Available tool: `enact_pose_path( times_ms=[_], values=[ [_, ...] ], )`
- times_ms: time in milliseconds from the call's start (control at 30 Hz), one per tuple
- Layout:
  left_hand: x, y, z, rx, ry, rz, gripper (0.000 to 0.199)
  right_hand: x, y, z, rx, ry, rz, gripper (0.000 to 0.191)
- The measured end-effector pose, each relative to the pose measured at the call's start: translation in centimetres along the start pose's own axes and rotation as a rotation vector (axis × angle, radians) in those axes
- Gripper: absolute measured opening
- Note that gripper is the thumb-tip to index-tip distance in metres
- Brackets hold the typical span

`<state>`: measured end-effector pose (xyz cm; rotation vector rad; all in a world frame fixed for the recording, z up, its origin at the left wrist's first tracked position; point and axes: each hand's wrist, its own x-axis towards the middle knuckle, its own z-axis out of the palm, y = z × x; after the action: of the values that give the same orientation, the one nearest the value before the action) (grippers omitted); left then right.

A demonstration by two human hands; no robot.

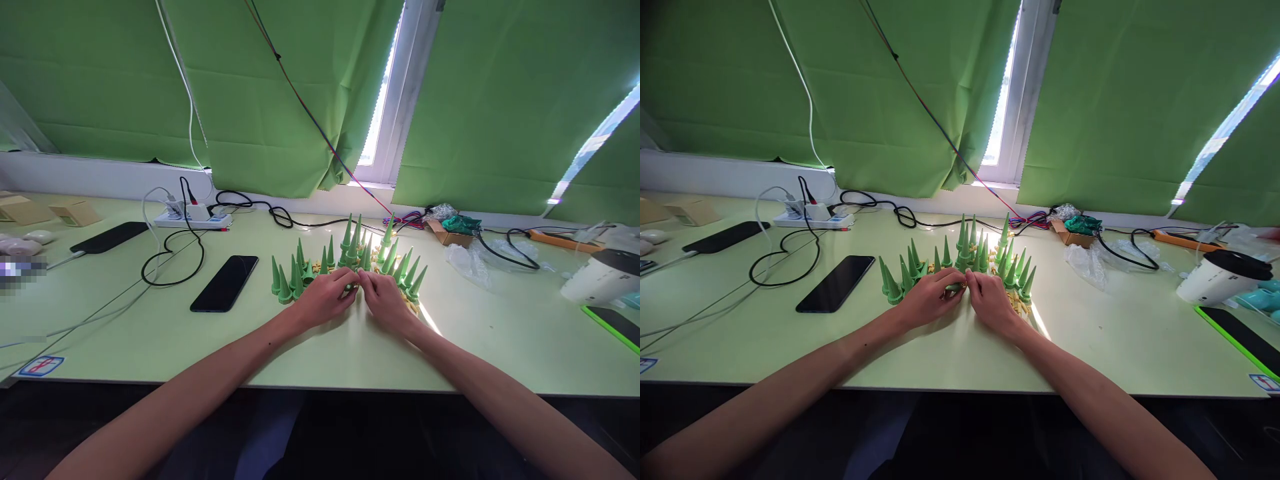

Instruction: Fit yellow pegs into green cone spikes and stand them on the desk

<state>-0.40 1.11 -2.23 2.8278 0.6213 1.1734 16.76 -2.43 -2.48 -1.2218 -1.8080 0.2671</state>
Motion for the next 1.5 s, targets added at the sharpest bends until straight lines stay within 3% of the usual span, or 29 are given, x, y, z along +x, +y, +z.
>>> enact_pose_path(
  times_ms=[367, 967, 1267, 1367, 1500],
  values=[
    [-0.06, -0.25, 0.21, 0.107, 0.043, 0.098, 0.014, 0.05, -0.03, 0.01, 0.018, 0.024, -0.004, 0.049],
    [0.02, -0.17, 0.04, 0.113, 0.011, 0.082, 0.015, 0.29, -0.39, -0.09, -0.002, 0.026, 0.029, 0.058],
    [-0.09, -0.37, 0.17, 0.129, 0.007, 0.087, 0.017, 0.25, -0.14, 0.01, 0.077, -0.040, 0.149, 0.061],
    [0.05, -0.12, 0.00, 0.075, -0.007, 0.050, 0.015, 0.26, -0.11, 0.03, 0.100, -0.041, 0.169, 0.061],
    [0.50, 0.45, -0.39, -0.115, -0.037, -0.101, 0.008, 0.29, -0.11, 0.07, 0.082, 0.005, 0.172, 0.061]
  ],
)
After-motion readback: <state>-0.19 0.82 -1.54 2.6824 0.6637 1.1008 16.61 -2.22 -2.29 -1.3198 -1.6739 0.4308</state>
